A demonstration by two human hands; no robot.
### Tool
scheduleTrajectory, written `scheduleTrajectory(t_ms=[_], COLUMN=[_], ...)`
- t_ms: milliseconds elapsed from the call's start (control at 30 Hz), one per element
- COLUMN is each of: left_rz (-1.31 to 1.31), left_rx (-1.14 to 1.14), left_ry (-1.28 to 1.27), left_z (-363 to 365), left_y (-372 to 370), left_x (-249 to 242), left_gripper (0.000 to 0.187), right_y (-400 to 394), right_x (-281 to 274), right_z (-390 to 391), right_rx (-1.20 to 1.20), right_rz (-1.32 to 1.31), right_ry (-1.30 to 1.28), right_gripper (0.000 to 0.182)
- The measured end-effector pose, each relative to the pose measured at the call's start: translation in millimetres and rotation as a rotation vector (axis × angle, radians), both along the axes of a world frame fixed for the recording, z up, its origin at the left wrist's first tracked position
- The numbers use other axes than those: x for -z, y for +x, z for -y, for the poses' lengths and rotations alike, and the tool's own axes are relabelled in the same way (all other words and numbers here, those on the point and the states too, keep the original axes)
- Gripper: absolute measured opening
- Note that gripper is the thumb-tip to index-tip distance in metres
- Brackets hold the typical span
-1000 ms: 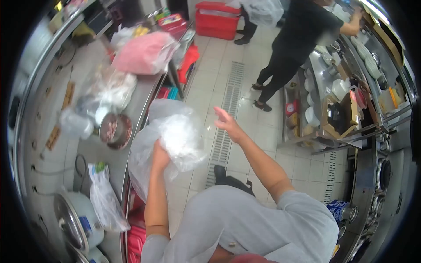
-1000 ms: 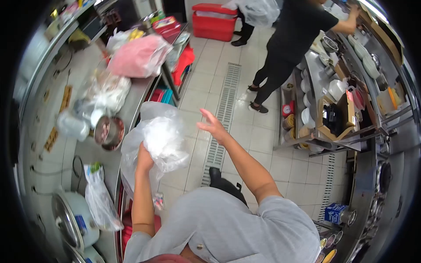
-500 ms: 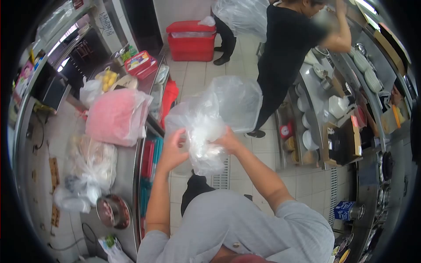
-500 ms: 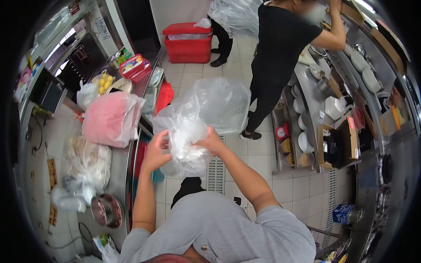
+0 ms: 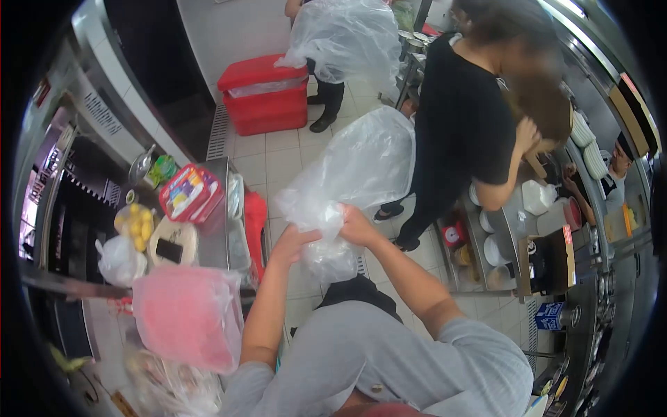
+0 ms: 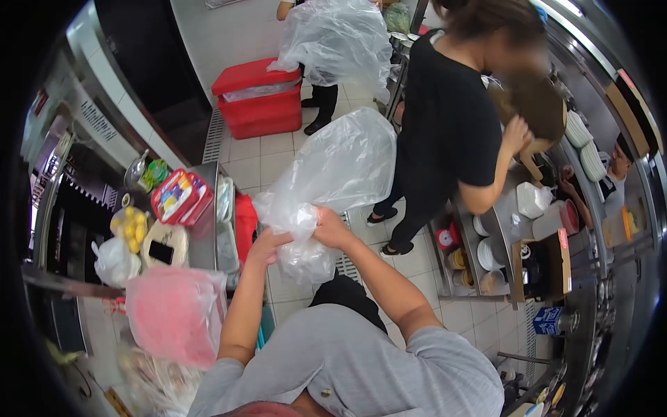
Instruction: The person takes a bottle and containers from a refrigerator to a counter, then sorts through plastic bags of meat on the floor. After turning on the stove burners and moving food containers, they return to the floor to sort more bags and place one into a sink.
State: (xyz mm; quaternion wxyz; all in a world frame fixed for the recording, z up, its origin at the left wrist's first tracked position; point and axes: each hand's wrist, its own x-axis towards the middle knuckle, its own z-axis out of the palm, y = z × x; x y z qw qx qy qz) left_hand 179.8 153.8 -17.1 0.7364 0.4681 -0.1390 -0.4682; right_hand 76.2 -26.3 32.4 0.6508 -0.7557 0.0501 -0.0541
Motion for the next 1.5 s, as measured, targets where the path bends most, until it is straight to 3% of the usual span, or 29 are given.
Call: scheduleTrajectory(t_ms=[100,200,300,400,467,567,667,700,767,800,867,1000,1067,1167,1267,1300,1367,1500], left_rz=[0.154,0.287,0.373,0.744,0.727,0.712,0.448,0.328,0.566,0.84,1.031,0.612,0.967,1.15,1.13,1.054,0.909,0.76], left_rx=[0.0,-0.013,-0.043,-0.063,-0.001,0.057,0.21,0.264,0.312,0.431,0.592,0.791,0.732,0.644,0.565,0.698,0.684,0.512], left_ry=[0.039,0.037,0.163,0.208,0.265,0.207,0.009,-0.076,-0.059,-0.054,-0.093,-0.203,-0.444,-0.349,-0.41,-0.365,-0.24,-0.087], left_z=[66,136,186,227,257,321,409,442,506,535,587,692,754,830,899,918,947,998], left_y=[66,153,226,311,348,398,444,461,480,496,523,527,526,531,566,589,634,727], left_x=[-1,-1,-9,-5,-12,-39,-7,3,-1,18,29,-62,-58,-63,-83,-101,-121,-90], left_gripper=[0.068,0.063,0.057,0.045,0.045,0.048,0.049,0.048,0.045,0.044,0.042,0.039,0.035,0.049,0.07,0.083,0.075,0.063], right_y=[67,145,175,200,222,271,321,334,365,378,402,427,441,456,471,474,493,552], right_x=[21,51,-17,-55,-72,-54,9,16,24,25,25,19,1,-14,-14,-10,-2,25], right_z=[49,107,150,211,258,341,402,409,416,429,459,521,554,615,692,725,790,931], right_rx=[0.093,0.159,0.097,0.435,0.803,1.041,0.848,0.794,0.661,0.648,0.623,0.906,1.133,1.231,1.417,1.373,1.312,1.276], right_rz=[0.069,0.226,-0.223,0.151,0.348,0.288,0.006,0.063,0.193,0.213,0.269,0.407,0.473,0.541,0.499,0.543,0.626,0.652], right_ry=[-0.167,-0.511,-0.842,-0.475,-0.526,-0.638,0.536,0.661,0.898,0.888,0.873,0.633,0.546,0.463,0.403,0.453,0.525,0.565], right_gripper=[0.034,0.031,0.035,0.054,0.066,0.074,0.081,0.08,0.079,0.076,0.071,0.063,0.061,0.052,0.043,0.041,0.042,0.042])
